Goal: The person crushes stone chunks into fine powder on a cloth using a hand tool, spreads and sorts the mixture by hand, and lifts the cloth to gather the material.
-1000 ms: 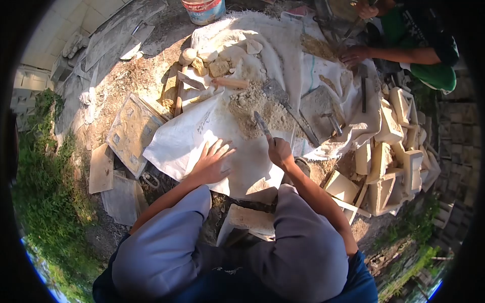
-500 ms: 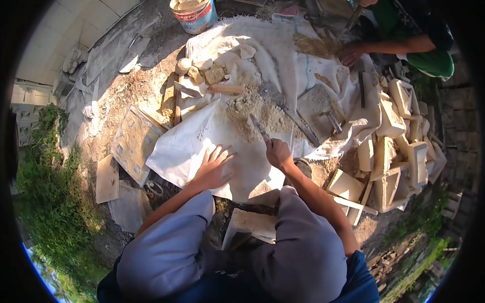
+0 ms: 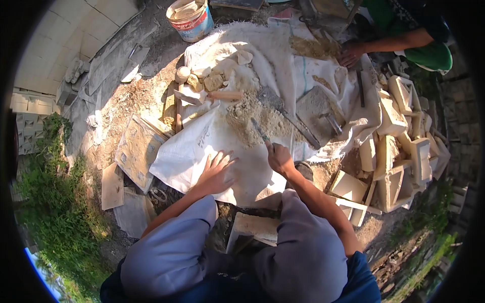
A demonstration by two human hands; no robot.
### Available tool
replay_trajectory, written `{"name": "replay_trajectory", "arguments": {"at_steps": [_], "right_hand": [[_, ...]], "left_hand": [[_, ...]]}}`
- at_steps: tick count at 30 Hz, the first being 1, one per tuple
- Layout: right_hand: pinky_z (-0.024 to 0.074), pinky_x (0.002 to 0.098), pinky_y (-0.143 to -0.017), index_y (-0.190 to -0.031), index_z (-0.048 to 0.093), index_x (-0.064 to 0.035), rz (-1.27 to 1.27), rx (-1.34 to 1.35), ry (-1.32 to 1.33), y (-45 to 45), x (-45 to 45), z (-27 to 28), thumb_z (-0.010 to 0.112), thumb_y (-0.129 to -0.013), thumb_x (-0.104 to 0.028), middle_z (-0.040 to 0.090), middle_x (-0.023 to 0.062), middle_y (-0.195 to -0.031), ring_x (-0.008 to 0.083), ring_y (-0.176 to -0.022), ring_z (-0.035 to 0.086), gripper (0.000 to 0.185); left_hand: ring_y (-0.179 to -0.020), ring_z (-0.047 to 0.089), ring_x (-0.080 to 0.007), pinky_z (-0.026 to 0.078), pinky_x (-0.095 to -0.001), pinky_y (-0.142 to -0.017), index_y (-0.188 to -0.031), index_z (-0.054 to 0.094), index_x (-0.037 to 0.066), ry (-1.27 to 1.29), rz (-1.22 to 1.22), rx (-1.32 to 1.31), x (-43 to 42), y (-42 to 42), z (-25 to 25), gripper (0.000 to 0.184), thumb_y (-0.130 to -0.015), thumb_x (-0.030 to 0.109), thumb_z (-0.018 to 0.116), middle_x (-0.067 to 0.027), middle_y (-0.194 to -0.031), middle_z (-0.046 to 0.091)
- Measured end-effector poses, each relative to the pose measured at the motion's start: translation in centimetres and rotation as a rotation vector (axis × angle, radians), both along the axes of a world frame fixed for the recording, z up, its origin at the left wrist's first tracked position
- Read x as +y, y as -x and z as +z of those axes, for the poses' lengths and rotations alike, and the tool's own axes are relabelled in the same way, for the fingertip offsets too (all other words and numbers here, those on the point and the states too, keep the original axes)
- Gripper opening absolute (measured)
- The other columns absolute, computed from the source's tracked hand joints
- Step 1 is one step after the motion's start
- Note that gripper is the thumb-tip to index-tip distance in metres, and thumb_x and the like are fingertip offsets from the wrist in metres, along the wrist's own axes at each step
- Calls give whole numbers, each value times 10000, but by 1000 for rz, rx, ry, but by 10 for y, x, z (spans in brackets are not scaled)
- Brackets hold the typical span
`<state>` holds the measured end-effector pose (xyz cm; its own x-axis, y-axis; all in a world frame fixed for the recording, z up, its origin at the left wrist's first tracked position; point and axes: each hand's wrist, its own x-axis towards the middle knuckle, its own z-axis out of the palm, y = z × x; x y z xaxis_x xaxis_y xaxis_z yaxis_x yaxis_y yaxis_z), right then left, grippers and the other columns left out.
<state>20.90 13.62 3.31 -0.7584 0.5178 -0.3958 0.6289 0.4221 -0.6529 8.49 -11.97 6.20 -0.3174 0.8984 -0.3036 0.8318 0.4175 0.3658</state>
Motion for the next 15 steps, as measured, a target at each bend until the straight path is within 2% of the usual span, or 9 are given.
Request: {"name": "replay_trajectory", "arguments": {"at_steps": [2, 4, 6, 7, 8, 9, 11, 13, 15], "right_hand": [[455, 580, -724, -861, 620, 36, -17, 73, 49, 3, -1, 25, 447, -1051, -359, 602, 331, -773, 549, -868, 577, 471], [453, 585, -728, -876, 622, 35, -31, 148, 89, 1, -4, 25, 444, -1052, -353, 604, 332, -779, 548, -865, 576, 462], [451, 588, -729, -883, 621, 33, -25, 169, -45, -9, -13, 2, 446, -1052, -342, 606, 332, -787, 550, -859, 578, 447], [456, 587, -737, -892, 623, 32, 84, 21, -85, -16, -10, -22, 453, -1049, -347, 614, 333, -805, 559, -869, 576, 443], [456, 587, -737, -892, 623, 32, 82, 24, -88, -26, -9, -52, 453, -1049, -347, 614, 333, -805, 559, -869, 576, 443], [457, 583, -724, -883, 622, 35, 217, 124, -346, -35, -10, -83, 453, -1050, -347, 619, 331, -813, 560, -851, 575, 450], [458, 580, -710, -873, 621, 38, 347, 227, -604, -30, -9, -83, 453, -1051, -348, 623, 329, -821, 561, -834, 574, 457], [432, 568, -656, -832, 601, 47, 20, -1, -1, -7, -4, -21, 453, -1055, -343, 608, 328, -780, 553, -764, 552, 473], [407, 546, -625, -841, 591, 56, -3, 107, 15, 0, -3, 12, 442, -1061, -348, 561, 312, -719, 533, -717, 528, 484]], "left_hand": [[-1469, 237, -412, 164, -662, -1163, -1507, 407, 175, 38, -4, 2, -5, -1, -5, 744, -880, 496, 645, -125, -1585, 320], [-1484, 225, -391, 141, -644, -1182, -1526, 378, 162, 1, -29, 23, -4, 1, -4, 786, -868, 492, 653, -150, -1568, 346], [-1486, 222, -388, 141, -644, -1182, -1523, 383, 159, -11, -11, 2, -1, -1, 4, 786, -866, 496, 653, -148, -1569, 346], [-1488, 219, -386, 141, -645, -1181, -1520, 388, 156, -21, 2, -17, 1, 0, 8, 786, -865, 500, 653, -146, -1570, 346], [-1488, 219, -386, 141, -645, -1181, -1520, 388, 156, -24, 1, -14, 2, -1, 8, 786, -865, 500, 653, -146, -1570, 346], [-1488, 219, -384, 143, -645, -1181, -1516, 396, 152, -33, 4, -15, 1, -2, 7, 789, -861, 509, 655, -145, -1570, 347], [-1488, 218, -383, 145, -645, -1180, -1511, 404, 149, -40, 6, -10, 0, -1, 5, 793, -857, 518, 658, -144, -1569, 348], [-1488, 216, -381, 150, -646, -1178, -1505, 413, 147, -46, 0, 3, 0, -1, 3, 780, -863, 522, 651, -142, -1570, 346], [-1486, 218, -380, 154, -647, -1176, -1505, 413, 146, -23, -11, 27, -2, 0, -8, 776, -867, 518, 649, -144, -1570, 345]]}}
